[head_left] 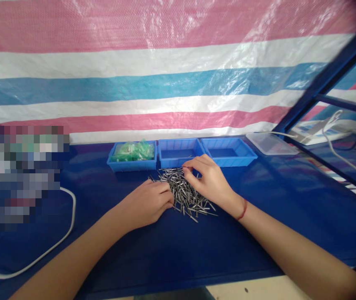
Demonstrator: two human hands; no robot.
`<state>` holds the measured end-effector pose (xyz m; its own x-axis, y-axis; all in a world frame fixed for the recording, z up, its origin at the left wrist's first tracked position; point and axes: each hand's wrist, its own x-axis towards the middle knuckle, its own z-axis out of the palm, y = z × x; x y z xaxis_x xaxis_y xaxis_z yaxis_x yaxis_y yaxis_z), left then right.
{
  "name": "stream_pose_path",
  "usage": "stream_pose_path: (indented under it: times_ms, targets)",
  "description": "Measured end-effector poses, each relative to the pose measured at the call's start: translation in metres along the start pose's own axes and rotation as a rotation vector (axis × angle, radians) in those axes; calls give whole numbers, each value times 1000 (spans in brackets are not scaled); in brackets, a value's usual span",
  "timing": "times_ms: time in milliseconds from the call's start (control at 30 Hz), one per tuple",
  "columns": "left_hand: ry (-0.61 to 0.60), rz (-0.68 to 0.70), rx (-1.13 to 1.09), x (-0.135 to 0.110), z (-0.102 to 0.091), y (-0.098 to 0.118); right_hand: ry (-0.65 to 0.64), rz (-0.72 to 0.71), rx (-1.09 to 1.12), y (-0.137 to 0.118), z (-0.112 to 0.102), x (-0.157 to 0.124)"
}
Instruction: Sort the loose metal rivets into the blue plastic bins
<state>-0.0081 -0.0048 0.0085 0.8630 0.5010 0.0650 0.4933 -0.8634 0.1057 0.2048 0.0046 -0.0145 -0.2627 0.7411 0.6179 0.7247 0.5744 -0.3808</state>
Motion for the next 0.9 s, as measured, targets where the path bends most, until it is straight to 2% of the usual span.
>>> stream_pose_path:
  times_ms: [200,400,467,600,700,900]
  targets:
    - [123,-111,128,1,-8,-2,-118,-159,175,-13,-2,-1]
    - [211,-166,134,2,-6,-7,-180,-228,129,-21,1,-5]
    - [255,-175,76,2,-4,-5,-172,-220,131,-21,2,-5]
    - [357,-260,-177,2,-2,-2,-124,-166,200,-20,3,-5]
    - [387,-323,-335,2,0,-1,-88,-130,245,-20,3,-6]
    - [444,-347,-433,5,3,-2,-85,-124,250,-23,2,-7]
